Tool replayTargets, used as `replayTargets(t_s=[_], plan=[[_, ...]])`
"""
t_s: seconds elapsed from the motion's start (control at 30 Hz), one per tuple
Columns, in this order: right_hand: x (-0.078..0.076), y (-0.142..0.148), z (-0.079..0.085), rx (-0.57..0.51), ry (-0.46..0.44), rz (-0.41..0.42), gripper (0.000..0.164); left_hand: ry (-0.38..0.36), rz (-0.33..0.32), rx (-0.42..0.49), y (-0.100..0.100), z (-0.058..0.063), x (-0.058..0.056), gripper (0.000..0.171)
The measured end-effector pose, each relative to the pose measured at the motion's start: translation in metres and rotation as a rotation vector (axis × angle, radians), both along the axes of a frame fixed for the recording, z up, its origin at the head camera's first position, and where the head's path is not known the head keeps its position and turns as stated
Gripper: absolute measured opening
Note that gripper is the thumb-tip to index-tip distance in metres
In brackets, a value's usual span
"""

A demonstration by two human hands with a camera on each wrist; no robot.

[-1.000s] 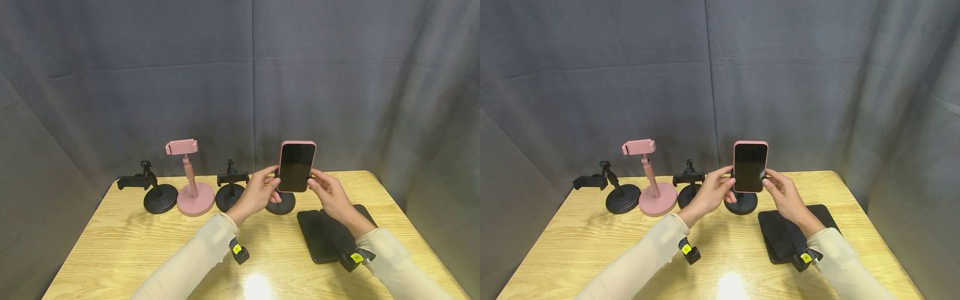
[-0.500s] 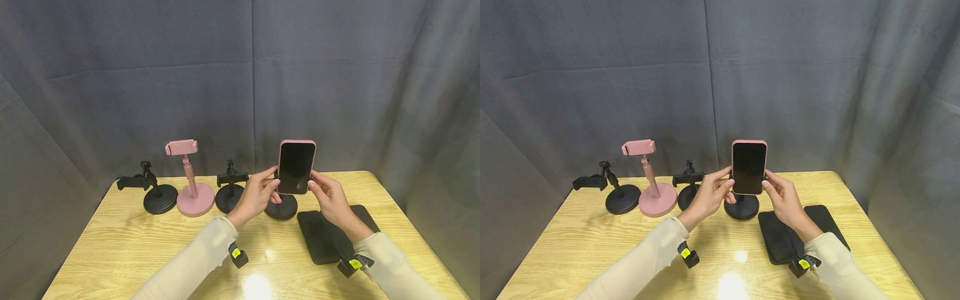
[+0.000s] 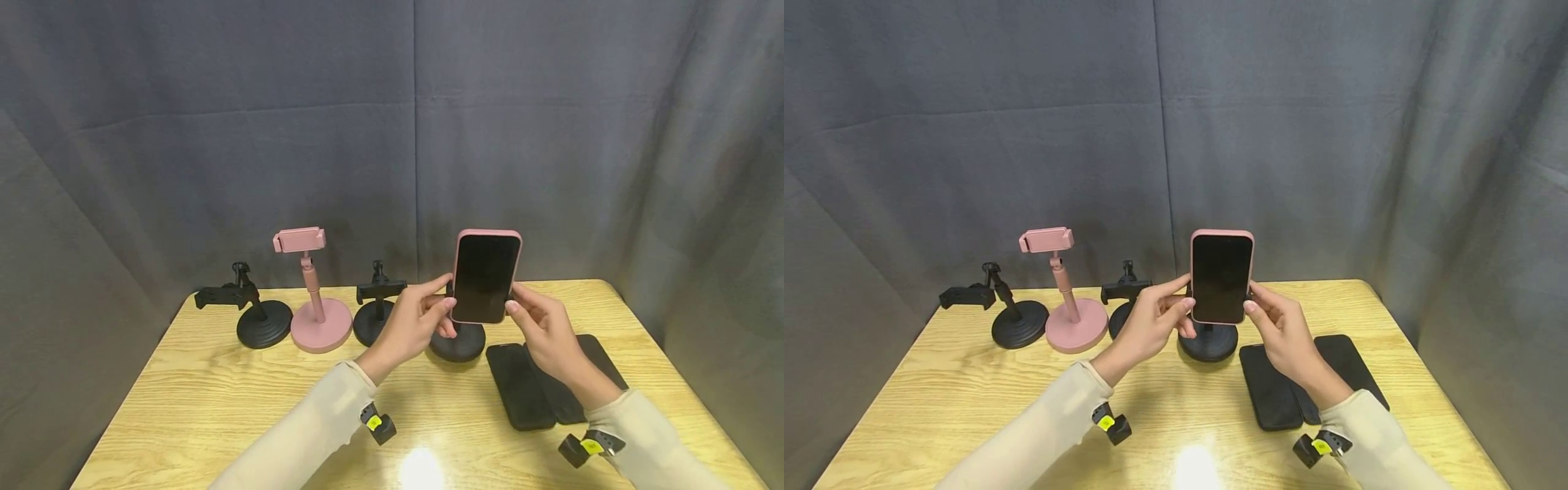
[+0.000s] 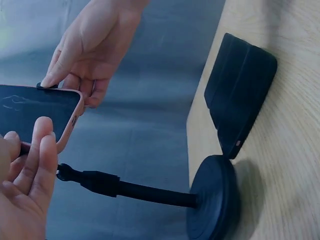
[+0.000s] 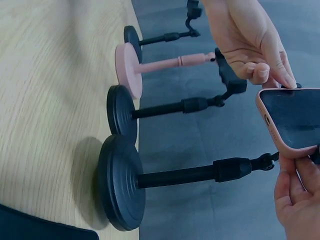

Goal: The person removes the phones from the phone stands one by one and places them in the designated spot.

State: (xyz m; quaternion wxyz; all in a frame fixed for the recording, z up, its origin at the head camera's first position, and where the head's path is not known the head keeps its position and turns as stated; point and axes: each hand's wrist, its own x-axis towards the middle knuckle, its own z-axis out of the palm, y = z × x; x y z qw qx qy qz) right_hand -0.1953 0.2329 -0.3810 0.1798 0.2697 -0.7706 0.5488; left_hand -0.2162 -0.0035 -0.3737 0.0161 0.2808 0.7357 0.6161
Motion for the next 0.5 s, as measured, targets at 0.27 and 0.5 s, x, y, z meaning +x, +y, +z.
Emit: replayTargets(t_s=[0.27,0.5], plan=[[0.014,-0.008,0.006,-0.022,0.018,0.044,0.037,0.012,-0.061,0.031,-0.013,0.010,0.013,0.051],[0.022,-0.016,0.010,-0.076,0.025,0.126,0.037,0.024,-0.074,0.053,-0.025,0.013,0.023,0.050]])
